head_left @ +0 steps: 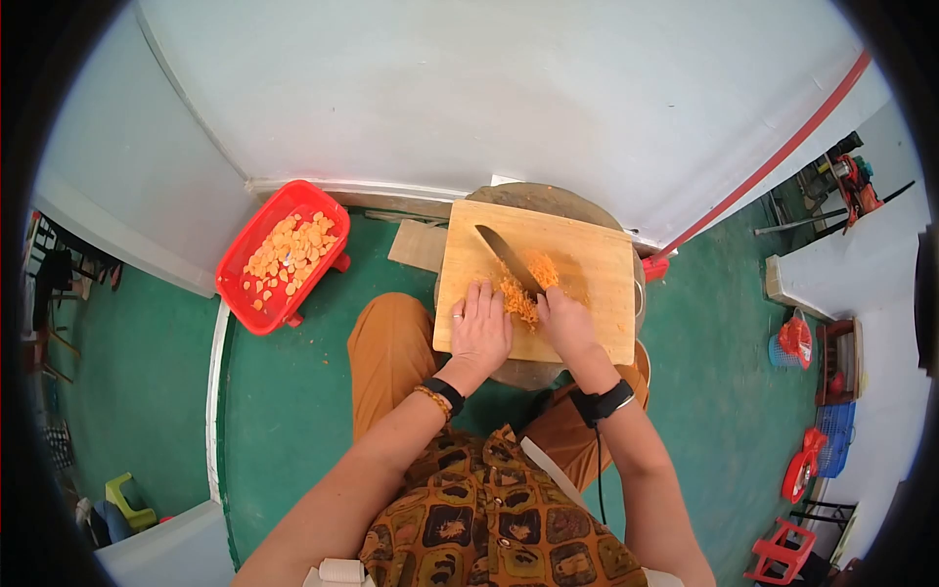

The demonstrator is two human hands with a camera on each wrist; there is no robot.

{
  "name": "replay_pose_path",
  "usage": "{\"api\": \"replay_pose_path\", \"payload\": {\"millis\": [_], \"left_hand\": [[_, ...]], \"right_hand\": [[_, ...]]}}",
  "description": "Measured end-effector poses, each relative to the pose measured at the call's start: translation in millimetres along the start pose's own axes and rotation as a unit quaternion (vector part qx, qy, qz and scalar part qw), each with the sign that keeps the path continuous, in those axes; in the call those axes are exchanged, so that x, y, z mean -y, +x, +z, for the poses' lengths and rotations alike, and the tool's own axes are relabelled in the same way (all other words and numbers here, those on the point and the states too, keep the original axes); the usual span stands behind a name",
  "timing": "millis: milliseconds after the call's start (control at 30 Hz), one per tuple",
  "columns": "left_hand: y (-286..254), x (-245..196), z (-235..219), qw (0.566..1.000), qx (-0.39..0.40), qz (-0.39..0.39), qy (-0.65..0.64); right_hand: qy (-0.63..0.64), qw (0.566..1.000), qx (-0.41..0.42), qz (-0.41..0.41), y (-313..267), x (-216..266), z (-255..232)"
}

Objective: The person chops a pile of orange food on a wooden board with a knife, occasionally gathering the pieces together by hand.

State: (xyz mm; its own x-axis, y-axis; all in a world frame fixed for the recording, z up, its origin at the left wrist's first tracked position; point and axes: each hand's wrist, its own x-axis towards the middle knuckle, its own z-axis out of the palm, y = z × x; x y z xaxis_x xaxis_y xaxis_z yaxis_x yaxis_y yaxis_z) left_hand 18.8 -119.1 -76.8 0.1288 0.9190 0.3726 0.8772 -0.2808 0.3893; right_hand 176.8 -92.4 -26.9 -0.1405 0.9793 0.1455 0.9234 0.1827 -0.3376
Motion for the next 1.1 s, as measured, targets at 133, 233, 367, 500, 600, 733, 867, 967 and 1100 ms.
{"api": "replay_pose_path", "payload": {"millis": [133,233,367,500,600,733,867,967,1100], "left_hand": [[1,-1,-2,1.000,-0.002,0.000,-0.001],[0,-1,-2,1.000,0.001,-0.003,-0.015],[0,5,3,0.997,0.002,-0.028,-0.072],[22,8,-11,0.973,-0.083,-0.102,-0.187],[55,12,-52,0.990,-0.106,-0.030,-0.090],[81,34,-62,0.985,0.040,0.126,-0.115],[79,56,-17,0.971,0.172,0.116,-0.122],[76,46,-28,0.977,0.125,0.103,-0.136],[77,32,-19,0.976,0.122,0.132,-0.127]], "right_hand": [[-0.004,1.000,-0.022,-0.016,3,6,-16],[-0.033,0.999,0.008,-0.011,1,1,-7],[-0.033,0.999,0.009,-0.027,4,-7,-5],[-0.049,0.996,0.002,-0.069,11,-17,-23],[-0.062,0.993,0.014,-0.103,12,-21,-43],[-0.100,0.980,-0.002,-0.173,15,-33,-42],[-0.135,0.979,-0.027,-0.152,14,-42,-17],[-0.128,0.979,-0.056,-0.148,10,-35,-25],[-0.146,0.981,-0.070,-0.108,6,-31,-28]]}}
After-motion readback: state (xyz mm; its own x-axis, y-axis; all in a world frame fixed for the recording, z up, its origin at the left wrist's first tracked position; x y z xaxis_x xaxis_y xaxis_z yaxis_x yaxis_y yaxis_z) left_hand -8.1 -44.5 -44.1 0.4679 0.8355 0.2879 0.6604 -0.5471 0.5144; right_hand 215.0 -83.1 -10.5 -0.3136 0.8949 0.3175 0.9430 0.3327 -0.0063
